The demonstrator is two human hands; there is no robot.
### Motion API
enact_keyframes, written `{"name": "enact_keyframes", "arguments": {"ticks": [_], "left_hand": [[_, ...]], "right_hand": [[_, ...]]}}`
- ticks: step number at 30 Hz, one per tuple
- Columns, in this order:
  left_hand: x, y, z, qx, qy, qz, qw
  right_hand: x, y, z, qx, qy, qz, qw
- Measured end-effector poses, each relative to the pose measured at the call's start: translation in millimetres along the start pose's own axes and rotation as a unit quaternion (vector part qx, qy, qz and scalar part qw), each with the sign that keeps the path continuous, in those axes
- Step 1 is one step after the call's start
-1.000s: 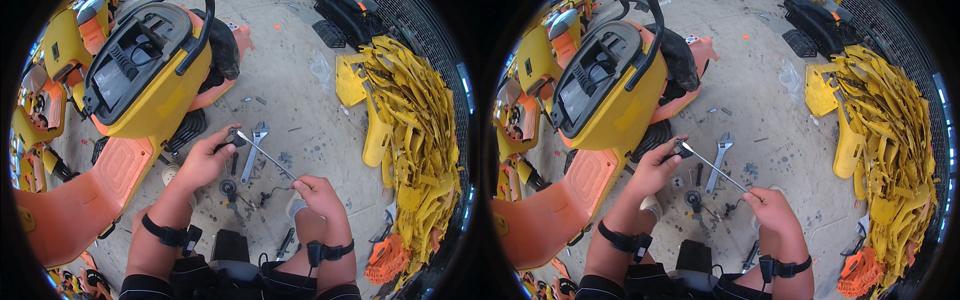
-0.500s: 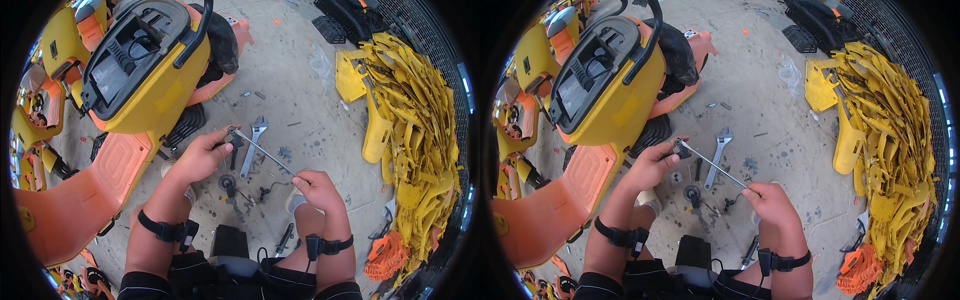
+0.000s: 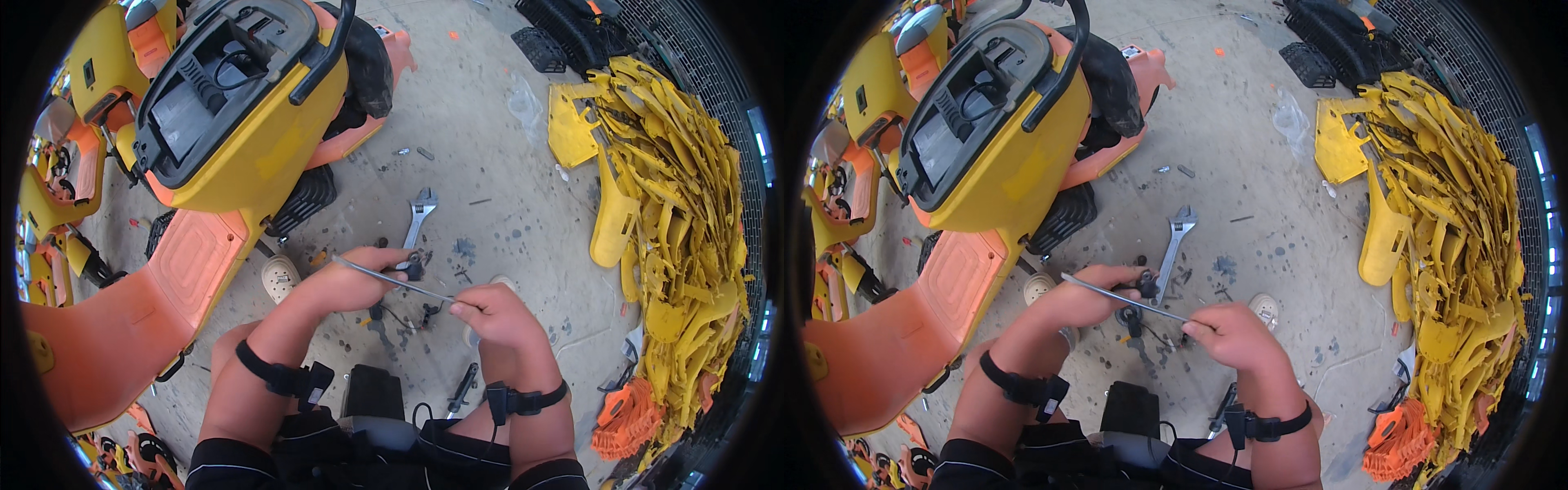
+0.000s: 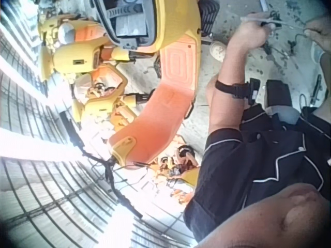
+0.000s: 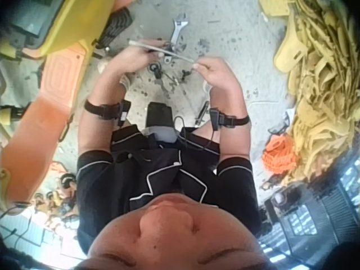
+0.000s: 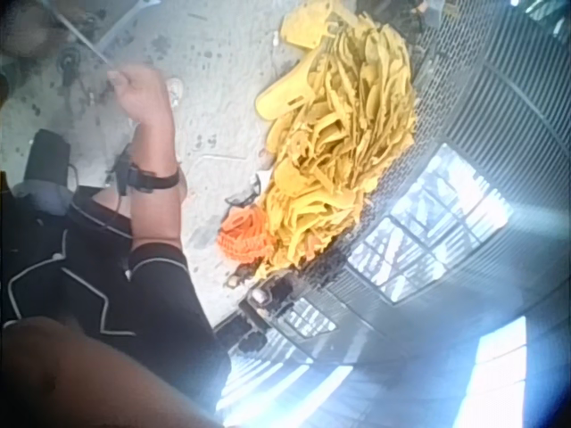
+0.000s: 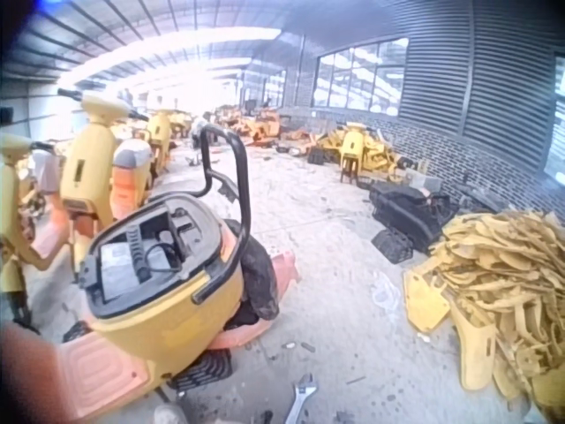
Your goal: The person sits on the floor and uses a screwdriver to work on a small mechanical part, likely a brake assembly, from a yellow and orange scooter. They manipulate the part with both hands, using the screwdriver to adjust or remove components.
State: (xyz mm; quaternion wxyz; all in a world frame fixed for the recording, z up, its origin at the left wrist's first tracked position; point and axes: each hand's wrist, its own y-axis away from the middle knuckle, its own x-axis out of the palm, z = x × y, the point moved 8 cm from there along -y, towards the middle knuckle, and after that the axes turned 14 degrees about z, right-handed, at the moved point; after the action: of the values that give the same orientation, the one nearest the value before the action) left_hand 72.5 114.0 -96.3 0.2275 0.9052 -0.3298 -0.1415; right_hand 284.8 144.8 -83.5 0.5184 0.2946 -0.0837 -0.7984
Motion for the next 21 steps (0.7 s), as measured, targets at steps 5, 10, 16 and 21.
{"name": "enact_keyframes", "arguments": {"ticks": [5, 10, 16, 21], "left_hand": [[3, -13, 11, 0.021, 0.090, -0.030, 0.995], [14, -15, 2, -0.022, 0.070, -0.009, 0.997], [23, -24, 1, 0.033, 0.063, -0.033, 0.997], [19, -19, -13, 0.069, -0.085, -0.092, 0.990]], "right_hand": [[-3, -3, -2, 0.055, -0.114, -0.106, 0.986], [-10, -5, -2, 0.067, -0.250, -0.213, 0.942], [-7, -23, 5, 0.025, -0.159, -0.216, 0.963], [-7, -23, 17, -0.005, -0.080, -0.279, 0.957]]}}
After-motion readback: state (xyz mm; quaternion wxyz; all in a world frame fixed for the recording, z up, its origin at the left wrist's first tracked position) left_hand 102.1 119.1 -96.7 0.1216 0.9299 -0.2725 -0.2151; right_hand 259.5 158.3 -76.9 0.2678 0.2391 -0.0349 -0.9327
